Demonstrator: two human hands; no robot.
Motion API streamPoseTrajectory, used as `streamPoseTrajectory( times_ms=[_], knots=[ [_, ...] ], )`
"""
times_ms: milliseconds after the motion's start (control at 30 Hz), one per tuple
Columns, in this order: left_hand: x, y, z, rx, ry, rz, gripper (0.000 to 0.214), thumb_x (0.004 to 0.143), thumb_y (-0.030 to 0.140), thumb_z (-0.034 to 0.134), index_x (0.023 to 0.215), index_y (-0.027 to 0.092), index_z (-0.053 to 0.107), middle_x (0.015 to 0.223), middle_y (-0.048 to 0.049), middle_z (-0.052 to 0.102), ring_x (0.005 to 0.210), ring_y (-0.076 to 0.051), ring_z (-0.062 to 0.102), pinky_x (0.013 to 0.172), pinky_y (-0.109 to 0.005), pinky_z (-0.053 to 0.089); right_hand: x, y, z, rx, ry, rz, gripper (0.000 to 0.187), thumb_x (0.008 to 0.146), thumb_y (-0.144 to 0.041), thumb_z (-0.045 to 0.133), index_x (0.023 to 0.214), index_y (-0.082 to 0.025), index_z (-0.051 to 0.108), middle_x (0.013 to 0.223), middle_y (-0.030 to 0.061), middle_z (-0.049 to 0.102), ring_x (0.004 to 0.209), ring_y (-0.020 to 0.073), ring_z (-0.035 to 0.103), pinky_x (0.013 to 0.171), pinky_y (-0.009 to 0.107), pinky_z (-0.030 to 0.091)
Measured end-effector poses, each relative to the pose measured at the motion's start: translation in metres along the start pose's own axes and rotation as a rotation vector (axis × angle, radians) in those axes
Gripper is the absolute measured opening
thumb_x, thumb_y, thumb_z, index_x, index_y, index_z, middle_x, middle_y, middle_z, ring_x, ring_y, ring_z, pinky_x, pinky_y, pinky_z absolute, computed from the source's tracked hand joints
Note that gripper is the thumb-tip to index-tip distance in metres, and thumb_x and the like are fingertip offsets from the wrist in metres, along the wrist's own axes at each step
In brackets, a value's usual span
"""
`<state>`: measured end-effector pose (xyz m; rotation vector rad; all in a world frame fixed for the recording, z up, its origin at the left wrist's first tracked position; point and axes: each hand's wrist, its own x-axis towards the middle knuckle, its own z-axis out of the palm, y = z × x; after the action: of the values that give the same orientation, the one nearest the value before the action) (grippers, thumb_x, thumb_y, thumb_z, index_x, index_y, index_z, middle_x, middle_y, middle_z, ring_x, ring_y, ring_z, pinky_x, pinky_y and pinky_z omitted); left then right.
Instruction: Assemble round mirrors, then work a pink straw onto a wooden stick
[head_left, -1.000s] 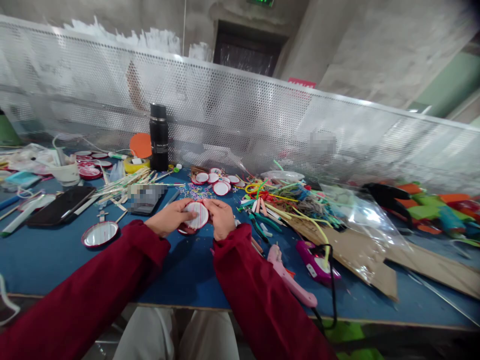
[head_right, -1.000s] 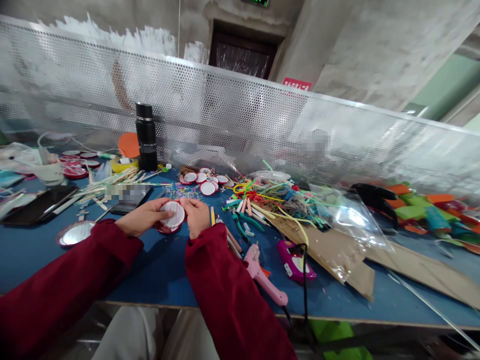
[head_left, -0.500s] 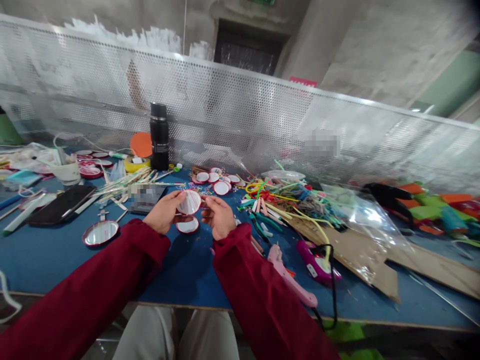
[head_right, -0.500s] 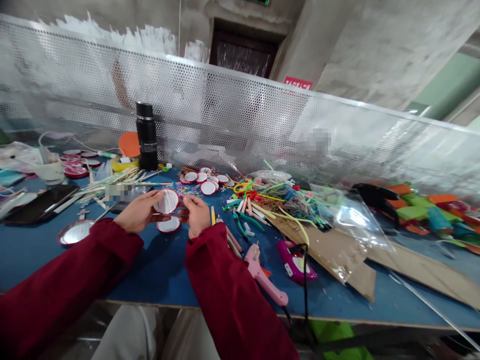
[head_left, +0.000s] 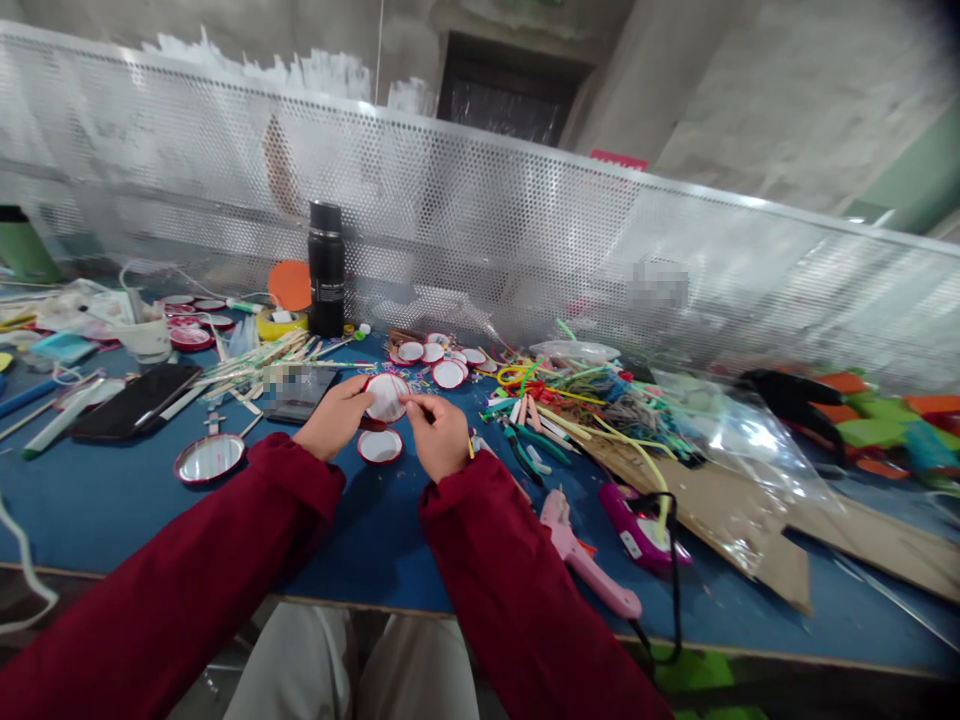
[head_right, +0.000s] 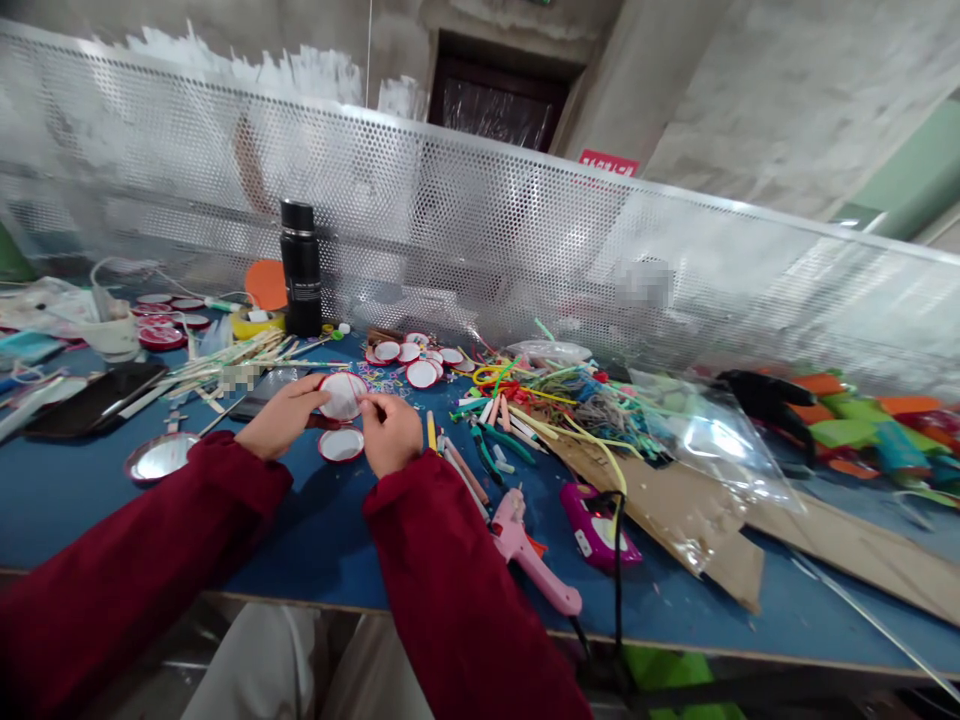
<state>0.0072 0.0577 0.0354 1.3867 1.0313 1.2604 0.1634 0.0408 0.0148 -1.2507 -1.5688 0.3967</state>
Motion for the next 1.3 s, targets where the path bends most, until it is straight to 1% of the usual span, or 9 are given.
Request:
streamPoseTrajectory(
  times_ms=[100,167,300,433,533,700,967,1167,1300],
  knots=[
    [0.004,-0.005,-0.006,0.142,-0.072,0.024,0.028,0.069,0.026,0.059,0.094,0.016,0.068,0.091,-0.0056,0.069,0.077,-0.021,0.064,0.062,-0.031,0.056,0.001,-0.001,-0.001,0.004,-0.051,0.073,0.02,0.086,-0.029,0.056,0.088,-0.022,0.075,0.08,0.0025,0.074,0.076,0.0173,0.066,0.068,0.027,0.049],
    [0.007,-0.008,-0.01,0.263,-0.059,0.069,0.026,0.07,0.029,0.062,0.091,0.017,0.067,0.09,-0.0057,0.069,0.077,-0.021,0.064,0.063,-0.03,0.054,0.0,-0.002,0.0,0.031,-0.076,0.121,0.019,0.085,-0.031,0.057,0.085,-0.021,0.073,0.073,0.0007,0.072,0.07,0.0158,0.064,0.064,0.025,0.047],
    [0.011,-0.013,-0.017,0.394,0.009,0.088,0.023,0.074,0.037,0.061,0.085,0.017,0.068,0.081,-0.0044,0.069,0.067,-0.018,0.06,0.059,-0.028,0.048,0.0,-0.001,0.001,0.1,-0.119,0.176,0.02,0.084,-0.036,0.058,0.08,-0.021,0.071,0.065,-0.0019,0.066,0.063,0.0135,0.059,0.06,0.023,0.044],
    [0.017,-0.02,-0.023,0.472,0.126,0.113,0.024,0.074,0.038,0.061,0.081,0.017,0.071,0.071,-0.0026,0.067,0.063,-0.017,0.056,0.06,-0.028,0.042,0.0,0.0,0.001,0.151,-0.175,0.19,0.023,0.082,-0.039,0.06,0.08,-0.02,0.073,0.063,-0.0022,0.064,0.061,0.0128,0.056,0.059,0.023,0.042],
    [0.021,-0.025,-0.024,0.416,0.191,0.114,0.026,0.072,0.039,0.062,0.081,0.017,0.073,0.071,-0.0024,0.067,0.066,-0.017,0.056,0.063,-0.028,0.041,0.0,0.0,0.001,0.161,-0.196,0.184,0.025,0.081,-0.04,0.06,0.084,-0.02,0.075,0.065,-0.0018,0.065,0.062,0.0129,0.056,0.059,0.023,0.042],
    [0.022,-0.027,-0.02,0.222,0.254,0.087,0.029,0.067,0.039,0.064,0.078,0.014,0.072,0.066,-0.0009,0.065,0.066,-0.016,0.053,0.062,-0.026,0.04,0.0,-0.002,0.001,0.173,-0.218,0.169,0.025,0.081,-0.038,0.061,0.088,-0.02,0.076,0.069,-0.0008,0.068,0.063,0.0126,0.056,0.059,0.023,0.042],
    [0.013,-0.009,-0.011,-0.059,0.239,-0.006,0.033,0.055,0.04,0.077,0.072,0.013,0.07,0.062,0.0009,0.063,0.059,-0.012,0.049,0.06,-0.026,0.039,-0.001,0.0,0.002,0.178,-0.191,0.12,0.021,0.082,-0.036,0.06,0.084,-0.021,0.074,0.068,-0.0021,0.066,0.062,0.0119,0.056,0.057,0.022,0.043],
    [0.012,-0.005,-0.009,-0.081,0.242,-0.026,0.031,0.055,0.038,0.079,0.069,0.012,0.069,0.061,0.0004,0.062,0.057,-0.011,0.048,0.058,-0.026,0.037,0.0,0.001,0.005,0.181,-0.173,0.099,0.015,0.08,-0.033,0.06,0.082,-0.021,0.068,0.073,-0.0019,0.068,0.068,0.0132,0.06,0.067,0.025,0.049],
    [0.012,-0.005,-0.009,-0.079,0.246,-0.022,0.032,0.057,0.04,0.08,0.069,0.013,0.069,0.06,-0.0003,0.063,0.058,-0.012,0.05,0.056,-0.025,0.038,0.0,0.001,0.006,0.227,-0.164,0.095,0.013,0.078,-0.032,0.061,0.082,-0.021,0.066,0.074,-0.0016,0.067,0.07,0.0138,0.061,0.069,0.025,0.049]
  ],
)
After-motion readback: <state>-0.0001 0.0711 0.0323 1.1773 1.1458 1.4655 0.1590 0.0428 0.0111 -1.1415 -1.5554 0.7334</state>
